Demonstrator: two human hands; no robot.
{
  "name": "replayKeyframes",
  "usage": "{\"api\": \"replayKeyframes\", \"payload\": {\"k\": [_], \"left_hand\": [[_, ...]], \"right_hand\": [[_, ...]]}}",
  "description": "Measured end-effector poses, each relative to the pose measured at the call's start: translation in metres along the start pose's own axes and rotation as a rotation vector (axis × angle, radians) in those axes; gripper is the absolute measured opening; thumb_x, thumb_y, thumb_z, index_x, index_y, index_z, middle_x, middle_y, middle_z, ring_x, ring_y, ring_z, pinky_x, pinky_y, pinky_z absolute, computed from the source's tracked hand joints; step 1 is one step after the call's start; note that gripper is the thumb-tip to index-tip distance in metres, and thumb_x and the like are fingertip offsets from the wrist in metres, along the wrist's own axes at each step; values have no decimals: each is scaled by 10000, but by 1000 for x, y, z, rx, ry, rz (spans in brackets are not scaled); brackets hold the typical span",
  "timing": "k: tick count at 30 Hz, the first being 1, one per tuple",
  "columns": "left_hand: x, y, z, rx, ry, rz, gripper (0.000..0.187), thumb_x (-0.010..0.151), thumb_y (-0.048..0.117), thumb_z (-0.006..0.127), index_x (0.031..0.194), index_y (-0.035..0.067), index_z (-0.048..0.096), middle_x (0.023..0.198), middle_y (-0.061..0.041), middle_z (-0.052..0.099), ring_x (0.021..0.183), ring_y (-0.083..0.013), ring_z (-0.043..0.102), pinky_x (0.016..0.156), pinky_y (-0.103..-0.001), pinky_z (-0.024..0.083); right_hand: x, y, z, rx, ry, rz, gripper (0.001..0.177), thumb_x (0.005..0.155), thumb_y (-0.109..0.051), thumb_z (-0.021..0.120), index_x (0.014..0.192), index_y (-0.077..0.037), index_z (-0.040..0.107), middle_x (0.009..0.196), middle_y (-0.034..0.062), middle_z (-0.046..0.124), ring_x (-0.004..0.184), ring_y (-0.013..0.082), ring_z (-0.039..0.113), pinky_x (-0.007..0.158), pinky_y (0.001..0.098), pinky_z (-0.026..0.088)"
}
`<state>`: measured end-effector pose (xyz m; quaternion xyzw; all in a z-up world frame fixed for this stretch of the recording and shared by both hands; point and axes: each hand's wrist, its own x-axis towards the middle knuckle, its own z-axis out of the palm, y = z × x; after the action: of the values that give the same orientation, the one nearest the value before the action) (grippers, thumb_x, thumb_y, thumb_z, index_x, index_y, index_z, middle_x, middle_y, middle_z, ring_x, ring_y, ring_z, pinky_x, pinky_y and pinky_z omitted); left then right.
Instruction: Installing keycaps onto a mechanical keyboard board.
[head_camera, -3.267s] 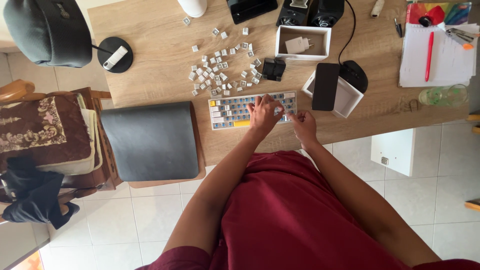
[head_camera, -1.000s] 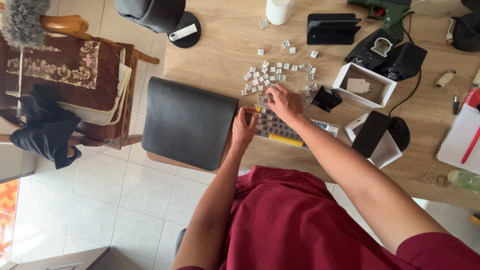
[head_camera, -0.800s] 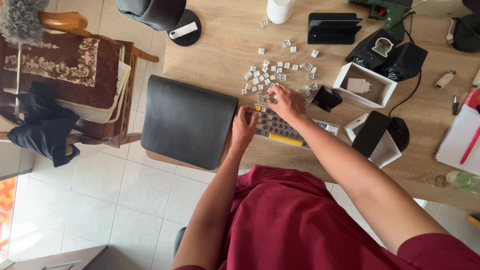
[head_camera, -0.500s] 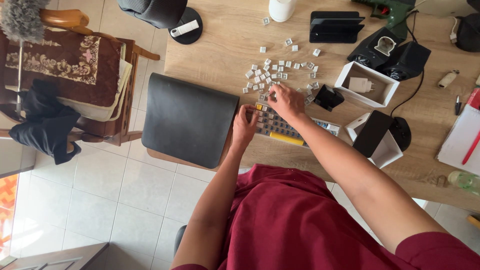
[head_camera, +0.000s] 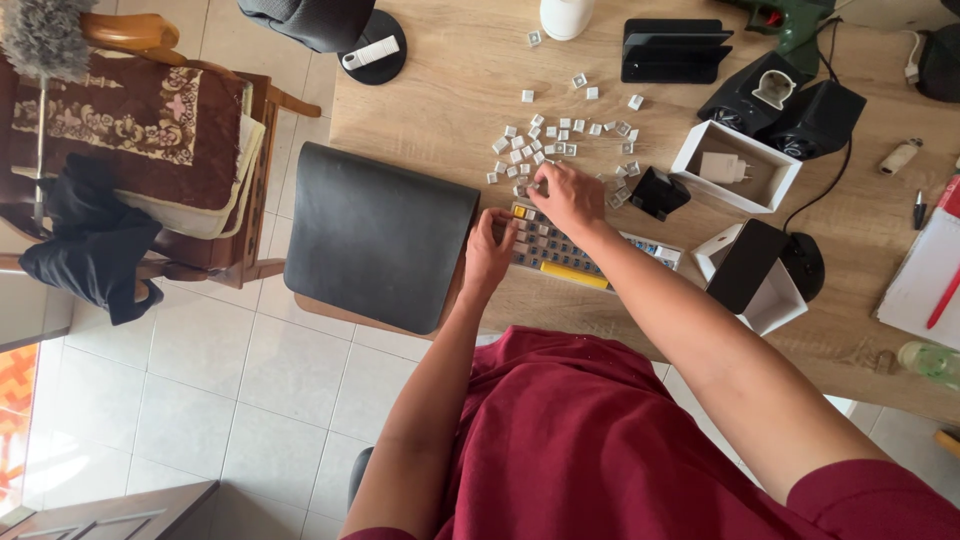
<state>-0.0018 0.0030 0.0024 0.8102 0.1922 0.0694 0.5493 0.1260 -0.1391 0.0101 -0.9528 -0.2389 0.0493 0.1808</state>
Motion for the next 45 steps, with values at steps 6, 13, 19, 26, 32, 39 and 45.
{"api": "replayKeyframes", "payload": {"k": [6,13,19,26,32,39,45], "left_hand": [[-1,3,2,-25,-6,-35,178,959,196,714,1062,74,635,907,-88,718,822,-256,700,768,-383,564],[-2,1,2,2,17,2,169,951,171,718,1054,64,637,898,-99,719,801,-249,701,740,-370,559],[-6,-5,-3,-61,-9,-27,149,960,165,706,1015,46,636,855,-97,715,753,-234,703,717,-354,563],[-7,-12,-4,-71,-27,-43,150,959,153,712,998,25,645,838,-99,715,727,-213,692,703,-333,560],[-6,-12,-6,-95,-51,-57,153,957,152,713,984,17,645,826,-95,715,718,-202,692,698,-326,560],[-5,-12,-7,-81,-52,-54,157,961,151,716,973,11,646,821,-100,710,717,-202,681,700,-329,557],[-6,-24,-10,-145,-70,-58,93,945,58,633,1017,-1,643,872,-132,705,750,-226,674,715,-340,555]], "right_hand": [[-5,10,-1,60,-44,-31,260,893,-353,817,947,-147,667,761,0,712,594,148,657,446,316,494],[7,23,23,60,115,-148,116,991,-207,734,1005,-132,647,851,7,713,575,117,614,411,249,467],[38,5,6,21,120,-126,88,970,-161,721,986,-144,636,914,17,704,646,151,661,460,285,507],[57,-4,-6,5,75,-125,195,940,-262,734,1093,-173,651,966,23,714,714,225,705,548,364,546],[61,3,2,3,-40,-90,198,967,-303,735,1079,-168,644,945,17,713,706,209,701,584,365,548],[67,0,11,8,-119,-35,203,967,-298,715,1069,-139,639,947,29,703,692,197,692,549,360,545],[70,-2,15,-28,-73,-56,221,913,-320,768,1015,-165,648,925,11,704,735,193,700,566,358,533]]}}
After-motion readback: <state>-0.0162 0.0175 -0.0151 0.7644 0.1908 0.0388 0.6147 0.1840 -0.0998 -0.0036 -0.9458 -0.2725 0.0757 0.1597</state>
